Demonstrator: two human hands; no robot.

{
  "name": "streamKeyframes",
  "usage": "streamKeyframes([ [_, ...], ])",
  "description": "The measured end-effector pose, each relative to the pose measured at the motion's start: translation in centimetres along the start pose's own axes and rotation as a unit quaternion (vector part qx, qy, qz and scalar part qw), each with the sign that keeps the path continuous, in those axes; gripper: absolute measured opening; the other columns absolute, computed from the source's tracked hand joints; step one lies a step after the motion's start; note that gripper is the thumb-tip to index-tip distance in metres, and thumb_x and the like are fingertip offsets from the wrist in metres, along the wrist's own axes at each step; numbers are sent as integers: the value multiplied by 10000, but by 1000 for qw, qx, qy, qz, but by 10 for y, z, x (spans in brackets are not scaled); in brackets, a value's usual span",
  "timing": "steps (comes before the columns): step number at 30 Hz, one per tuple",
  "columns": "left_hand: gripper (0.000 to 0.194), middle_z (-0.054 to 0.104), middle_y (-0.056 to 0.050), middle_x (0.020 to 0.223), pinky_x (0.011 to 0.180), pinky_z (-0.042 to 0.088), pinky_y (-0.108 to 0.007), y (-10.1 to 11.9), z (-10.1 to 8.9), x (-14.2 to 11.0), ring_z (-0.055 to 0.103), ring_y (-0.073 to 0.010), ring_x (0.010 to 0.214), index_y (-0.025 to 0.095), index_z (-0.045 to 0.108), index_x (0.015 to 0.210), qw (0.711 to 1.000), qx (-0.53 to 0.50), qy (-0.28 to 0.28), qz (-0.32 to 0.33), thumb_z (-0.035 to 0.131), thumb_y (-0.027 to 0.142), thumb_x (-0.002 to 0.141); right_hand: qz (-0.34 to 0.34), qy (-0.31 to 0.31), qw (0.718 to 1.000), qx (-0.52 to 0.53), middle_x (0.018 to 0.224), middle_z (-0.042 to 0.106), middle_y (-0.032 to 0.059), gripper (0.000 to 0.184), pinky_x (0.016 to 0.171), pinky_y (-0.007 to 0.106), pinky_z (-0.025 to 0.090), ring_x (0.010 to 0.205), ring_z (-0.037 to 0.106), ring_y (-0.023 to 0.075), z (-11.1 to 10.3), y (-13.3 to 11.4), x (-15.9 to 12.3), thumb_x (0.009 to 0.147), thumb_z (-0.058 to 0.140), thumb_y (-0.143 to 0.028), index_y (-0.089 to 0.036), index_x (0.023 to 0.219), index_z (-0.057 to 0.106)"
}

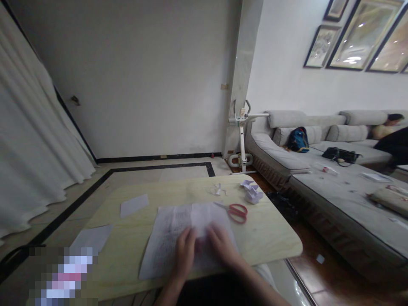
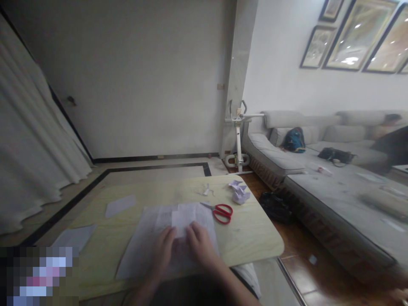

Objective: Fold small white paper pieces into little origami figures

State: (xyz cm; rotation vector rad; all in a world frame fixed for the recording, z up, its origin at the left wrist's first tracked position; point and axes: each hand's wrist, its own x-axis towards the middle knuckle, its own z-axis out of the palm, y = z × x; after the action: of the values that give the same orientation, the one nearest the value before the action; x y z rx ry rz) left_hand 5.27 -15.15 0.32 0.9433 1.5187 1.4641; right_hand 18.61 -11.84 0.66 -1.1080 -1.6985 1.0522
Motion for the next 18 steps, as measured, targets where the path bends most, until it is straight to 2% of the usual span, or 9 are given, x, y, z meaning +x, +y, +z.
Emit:
streamKeyframes([
  [3, 445, 646, -22, 593, 456, 474, -284, 3, 1, -2, 604, -200, 512, 159, 628, 797, 999, -37, 5, -33, 577, 596, 728, -3, 12, 1000, -1, 691, 557, 17, 409, 655, 269, 405, 696, 498, 181, -1, -1, 1, 894, 410, -550, -207, 710, 538],
  [7, 432, 631, -17, 549, 450, 468, -279, 5, 0, -2, 592, -197, 495, 165, 632, 728, 1000, -15, -10, -13, 586, 595, 726, -1, 21, 1000, -5, 673, 532, 10, 385, 640, 268, 400, 679, 480, 179, -1, 0, 2, 885, 418, -542, -216, 700, 506],
  [12, 378, 700, -70, 722, 671, 520, -334, 4, -2, 2, 658, -275, 763, 167, 661, 747, 998, 37, 15, 48, 600, 538, 719, -10, 1, 1000, -15, 652, 510, 0, 345, 626, 264, 395, 659, 468, 171, -1, -1, 1, 895, 419, -476, -216, 685, 503],
  [15, 379, 713, -96, 784, 786, 502, -381, 2, -2, 4, 651, -311, 857, 162, 663, 753, 998, 45, 22, 49, 615, 534, 698, -6, -14, 1000, 4, 644, 508, -6, 350, 611, 254, 399, 660, 472, 166, -2, -5, 1, 891, 435, -475, -208, 673, 498],
  [18, 392, 717, -107, 813, 817, 491, -396, 1, -2, 4, 646, -327, 901, 160, 667, 784, 997, 53, 29, 43, 612, 539, 700, 10, -21, 999, 27, 656, 503, -9, 366, 611, 250, 404, 655, 473, 158, -2, -8, 0, 906, 410, -478, -200, 680, 485],
])
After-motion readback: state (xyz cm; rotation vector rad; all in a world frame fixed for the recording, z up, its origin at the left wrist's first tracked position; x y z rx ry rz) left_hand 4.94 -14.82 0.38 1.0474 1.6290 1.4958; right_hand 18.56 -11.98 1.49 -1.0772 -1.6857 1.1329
